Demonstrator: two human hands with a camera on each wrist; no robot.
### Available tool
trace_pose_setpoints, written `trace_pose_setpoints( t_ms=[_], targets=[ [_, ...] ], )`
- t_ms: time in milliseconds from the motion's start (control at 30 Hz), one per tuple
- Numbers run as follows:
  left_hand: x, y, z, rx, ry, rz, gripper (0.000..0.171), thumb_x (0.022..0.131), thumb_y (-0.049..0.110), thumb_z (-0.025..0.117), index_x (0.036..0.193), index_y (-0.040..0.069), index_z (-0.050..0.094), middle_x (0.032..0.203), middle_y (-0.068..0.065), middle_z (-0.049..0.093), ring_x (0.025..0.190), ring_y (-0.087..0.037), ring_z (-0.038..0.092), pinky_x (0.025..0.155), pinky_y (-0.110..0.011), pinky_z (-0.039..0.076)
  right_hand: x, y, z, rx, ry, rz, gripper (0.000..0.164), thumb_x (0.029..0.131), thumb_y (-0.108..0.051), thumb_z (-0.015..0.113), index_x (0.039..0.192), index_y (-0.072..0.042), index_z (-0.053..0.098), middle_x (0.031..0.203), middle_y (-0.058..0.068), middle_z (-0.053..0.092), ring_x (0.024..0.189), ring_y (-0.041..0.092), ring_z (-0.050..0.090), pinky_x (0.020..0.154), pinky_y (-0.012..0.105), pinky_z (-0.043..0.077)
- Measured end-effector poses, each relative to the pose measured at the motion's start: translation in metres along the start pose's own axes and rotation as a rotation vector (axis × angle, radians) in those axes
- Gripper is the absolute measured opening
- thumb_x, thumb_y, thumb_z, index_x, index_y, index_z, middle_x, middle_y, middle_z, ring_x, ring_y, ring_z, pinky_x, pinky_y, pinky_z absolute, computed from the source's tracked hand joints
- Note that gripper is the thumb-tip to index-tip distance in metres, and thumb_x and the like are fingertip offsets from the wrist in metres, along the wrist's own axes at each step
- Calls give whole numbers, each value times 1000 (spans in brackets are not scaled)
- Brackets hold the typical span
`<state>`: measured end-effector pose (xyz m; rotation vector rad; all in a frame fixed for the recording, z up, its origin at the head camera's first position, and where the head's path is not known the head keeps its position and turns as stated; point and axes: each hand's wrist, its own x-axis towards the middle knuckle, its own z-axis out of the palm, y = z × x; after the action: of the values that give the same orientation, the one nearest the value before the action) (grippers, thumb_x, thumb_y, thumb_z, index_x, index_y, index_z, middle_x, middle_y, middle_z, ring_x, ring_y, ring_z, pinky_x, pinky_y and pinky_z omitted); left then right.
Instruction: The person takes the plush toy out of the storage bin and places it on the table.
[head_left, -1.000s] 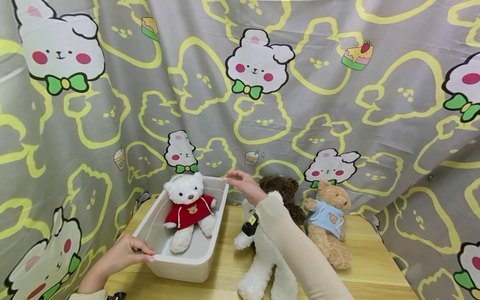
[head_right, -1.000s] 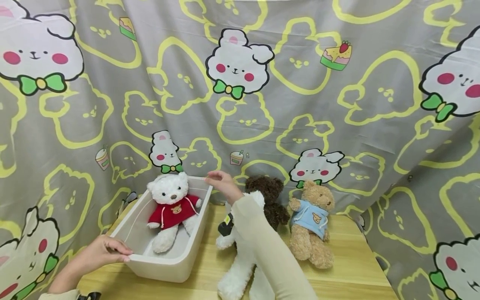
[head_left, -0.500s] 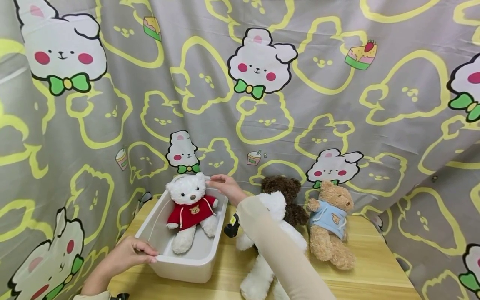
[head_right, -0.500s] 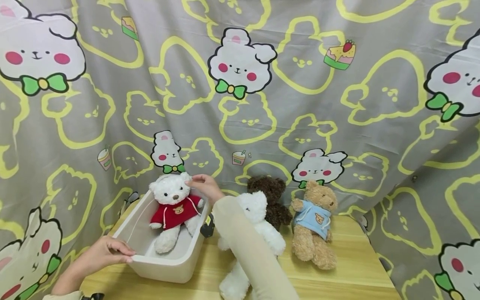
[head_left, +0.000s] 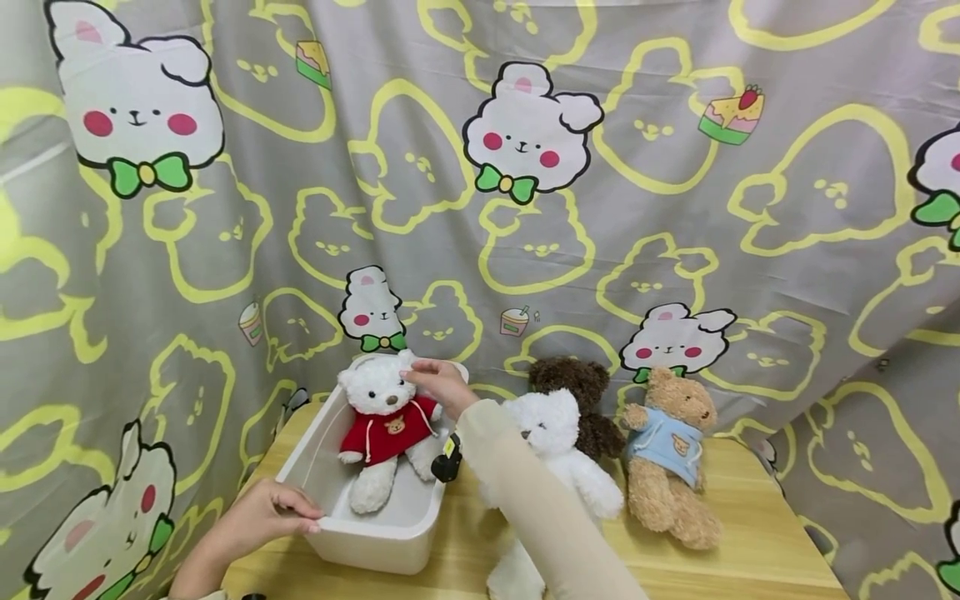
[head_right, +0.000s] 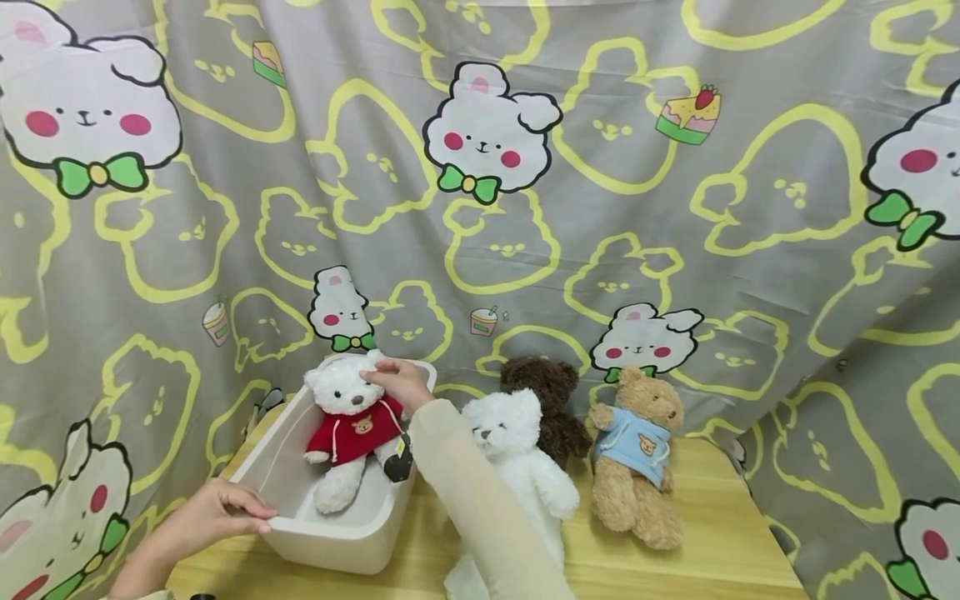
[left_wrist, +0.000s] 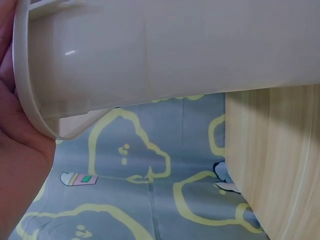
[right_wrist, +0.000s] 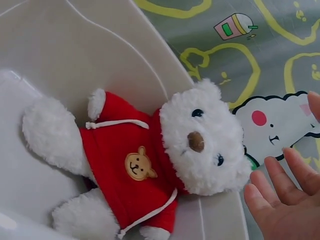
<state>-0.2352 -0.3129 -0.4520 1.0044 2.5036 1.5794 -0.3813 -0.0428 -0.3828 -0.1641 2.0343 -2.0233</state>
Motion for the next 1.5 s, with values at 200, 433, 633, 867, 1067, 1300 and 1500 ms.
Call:
trace_pose_setpoints(
  t_ms=[200,433,633,867,1067,1300,1500],
  targets=[
    [-3,-2,-1,-11,-1,8,10,77,-4,72,84,0,76,85,-4,73,80,-3,64,62,-23,53,6,9,11,-40,42,14,43,85,-19,71,121,1,58,119,11,59,112,24,55,99,41,42],
    [-4,0,0,-16,4,-4,10,77,-4,72,85,2,76,85,-1,72,79,-3,64,62,-23,53,10,14,16,-76,10,33,53,86,-24,70,130,0,52,132,13,51,124,32,46,104,46,37],
    [-2,-1,0,-15,-2,-13,9,78,-3,72,85,1,76,85,-2,72,79,-4,64,62,-23,53,15,17,15,-131,11,104,61,85,-31,69,137,-7,47,142,13,43,131,36,37,105,54,31],
    [-1,-1,2,-18,-12,-13,9,78,-2,72,86,1,76,86,-4,73,79,-5,65,63,-24,54,23,20,16,-130,39,88,67,85,-28,70,141,-4,41,146,14,38,134,34,34,108,45,31],
    [-1,0,3,-33,-15,-14,9,78,0,72,86,2,76,86,-3,73,79,-6,65,66,-23,54,31,26,15,-100,70,124,72,85,-28,70,143,-3,36,146,15,38,133,34,35,108,46,31],
    [-1,0,1,-7,3,12,9,77,-2,73,85,2,76,86,-6,73,79,-6,65,65,-22,53,44,30,14,-106,45,162,82,83,-31,72,147,-7,29,150,16,30,134,37,31,107,52,29],
    [1,0,1,-14,-3,0,8,77,0,73,85,1,76,85,-6,73,79,-6,66,66,-23,54,48,33,8,-143,19,214,86,83,-36,71,150,-11,23,149,18,29,132,44,32,105,59,28]
  ],
)
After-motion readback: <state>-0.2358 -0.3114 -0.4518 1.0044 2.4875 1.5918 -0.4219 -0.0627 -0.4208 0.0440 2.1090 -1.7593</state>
